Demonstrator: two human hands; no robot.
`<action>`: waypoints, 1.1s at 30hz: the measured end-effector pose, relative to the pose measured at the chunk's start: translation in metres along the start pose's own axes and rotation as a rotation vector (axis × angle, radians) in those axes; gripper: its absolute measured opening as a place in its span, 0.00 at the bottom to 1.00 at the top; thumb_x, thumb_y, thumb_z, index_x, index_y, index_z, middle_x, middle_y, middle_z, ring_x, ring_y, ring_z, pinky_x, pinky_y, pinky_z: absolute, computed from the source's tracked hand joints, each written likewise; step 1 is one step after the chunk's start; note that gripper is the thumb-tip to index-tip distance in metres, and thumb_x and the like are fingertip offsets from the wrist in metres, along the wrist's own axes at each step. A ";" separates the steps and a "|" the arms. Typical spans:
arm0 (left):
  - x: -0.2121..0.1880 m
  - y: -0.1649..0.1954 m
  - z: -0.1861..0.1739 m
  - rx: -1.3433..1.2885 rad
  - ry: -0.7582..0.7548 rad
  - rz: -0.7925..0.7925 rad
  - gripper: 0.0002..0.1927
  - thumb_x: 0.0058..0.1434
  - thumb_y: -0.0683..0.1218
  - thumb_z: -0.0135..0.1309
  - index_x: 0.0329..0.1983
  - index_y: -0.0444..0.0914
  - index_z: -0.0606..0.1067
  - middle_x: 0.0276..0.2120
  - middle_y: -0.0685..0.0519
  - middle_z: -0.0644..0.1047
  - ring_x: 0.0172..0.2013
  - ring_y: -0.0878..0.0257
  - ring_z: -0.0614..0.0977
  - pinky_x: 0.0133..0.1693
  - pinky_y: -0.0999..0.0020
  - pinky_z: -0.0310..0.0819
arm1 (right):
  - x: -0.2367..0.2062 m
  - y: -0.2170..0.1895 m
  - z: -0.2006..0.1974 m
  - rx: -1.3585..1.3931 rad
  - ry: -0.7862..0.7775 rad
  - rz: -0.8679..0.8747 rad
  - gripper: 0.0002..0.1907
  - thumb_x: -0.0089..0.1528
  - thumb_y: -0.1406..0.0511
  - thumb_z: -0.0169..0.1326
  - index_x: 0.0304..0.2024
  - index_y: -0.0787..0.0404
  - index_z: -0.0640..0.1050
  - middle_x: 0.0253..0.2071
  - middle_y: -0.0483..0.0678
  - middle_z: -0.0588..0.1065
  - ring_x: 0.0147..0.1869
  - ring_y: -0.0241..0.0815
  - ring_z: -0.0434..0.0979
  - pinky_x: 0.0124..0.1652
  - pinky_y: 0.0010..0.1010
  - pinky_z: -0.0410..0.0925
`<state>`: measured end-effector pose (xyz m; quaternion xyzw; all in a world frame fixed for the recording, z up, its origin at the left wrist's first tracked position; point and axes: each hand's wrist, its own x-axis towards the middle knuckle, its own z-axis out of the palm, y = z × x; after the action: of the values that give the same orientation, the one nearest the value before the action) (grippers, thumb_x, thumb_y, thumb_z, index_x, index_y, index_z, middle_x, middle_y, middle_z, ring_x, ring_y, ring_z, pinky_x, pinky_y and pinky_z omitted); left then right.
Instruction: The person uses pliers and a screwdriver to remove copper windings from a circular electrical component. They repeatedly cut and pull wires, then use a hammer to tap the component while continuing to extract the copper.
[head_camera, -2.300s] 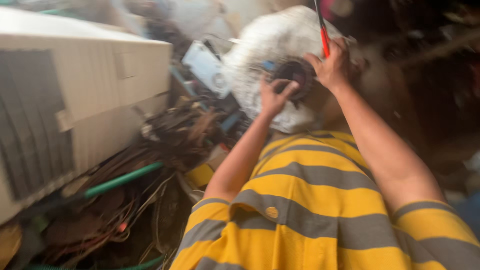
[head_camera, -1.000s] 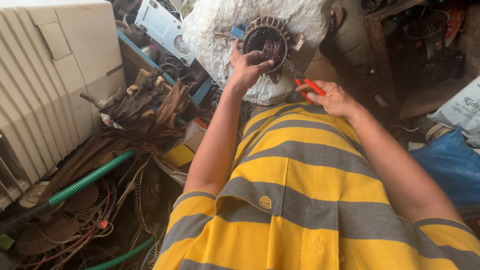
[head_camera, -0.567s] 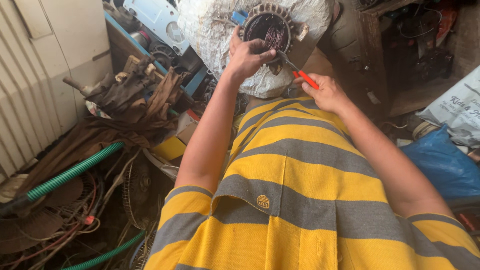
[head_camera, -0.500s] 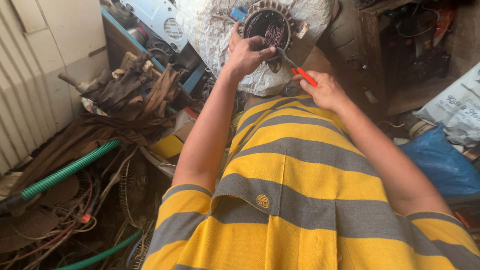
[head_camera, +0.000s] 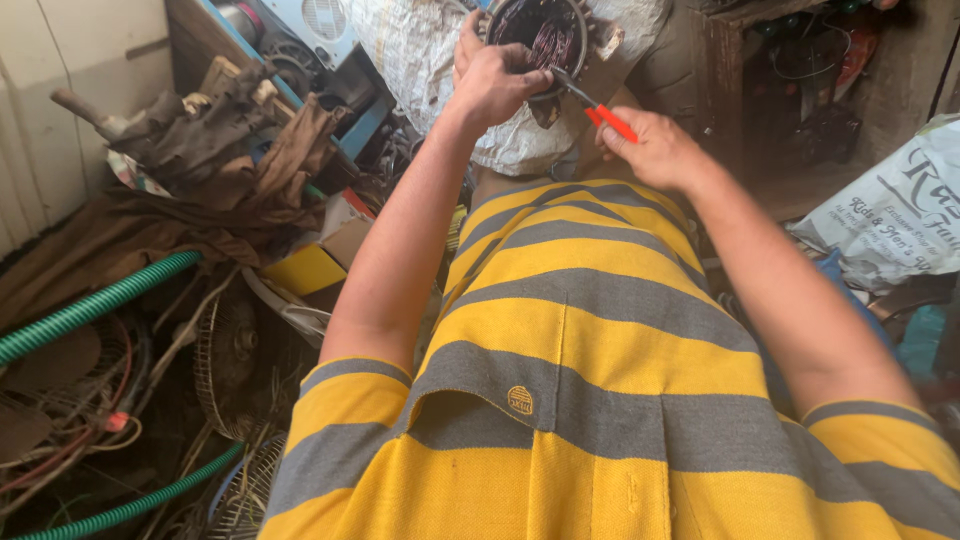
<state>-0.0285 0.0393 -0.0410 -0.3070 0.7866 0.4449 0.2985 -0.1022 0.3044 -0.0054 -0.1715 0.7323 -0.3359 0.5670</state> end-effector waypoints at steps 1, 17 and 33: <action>0.000 0.000 0.000 -0.004 0.003 -0.005 0.26 0.53 0.65 0.65 0.49 0.47 0.83 0.73 0.34 0.39 0.73 0.37 0.44 0.69 0.50 0.45 | 0.003 0.002 -0.004 0.020 -0.041 -0.031 0.15 0.73 0.56 0.47 0.42 0.60 0.76 0.35 0.43 0.78 0.41 0.35 0.78 0.45 0.31 0.70; -0.001 0.000 -0.006 -0.011 -0.026 0.003 0.23 0.53 0.64 0.66 0.48 0.51 0.83 0.73 0.33 0.43 0.72 0.40 0.49 0.69 0.53 0.48 | 0.015 -0.004 -0.028 0.115 -0.182 0.135 0.17 0.70 0.53 0.47 0.40 0.57 0.77 0.32 0.40 0.77 0.34 0.30 0.78 0.36 0.26 0.71; -0.002 -0.014 -0.011 -0.062 -0.087 0.057 0.18 0.63 0.62 0.58 0.51 0.50 0.79 0.66 0.38 0.55 0.65 0.40 0.65 0.67 0.50 0.58 | 0.006 -0.010 -0.007 -0.135 0.015 0.015 0.18 0.71 0.51 0.49 0.50 0.54 0.82 0.45 0.49 0.82 0.52 0.46 0.81 0.52 0.39 0.71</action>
<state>-0.0188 0.0247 -0.0420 -0.2738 0.7670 0.4905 0.3099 -0.1119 0.2953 -0.0020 -0.2012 0.7588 -0.2828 0.5512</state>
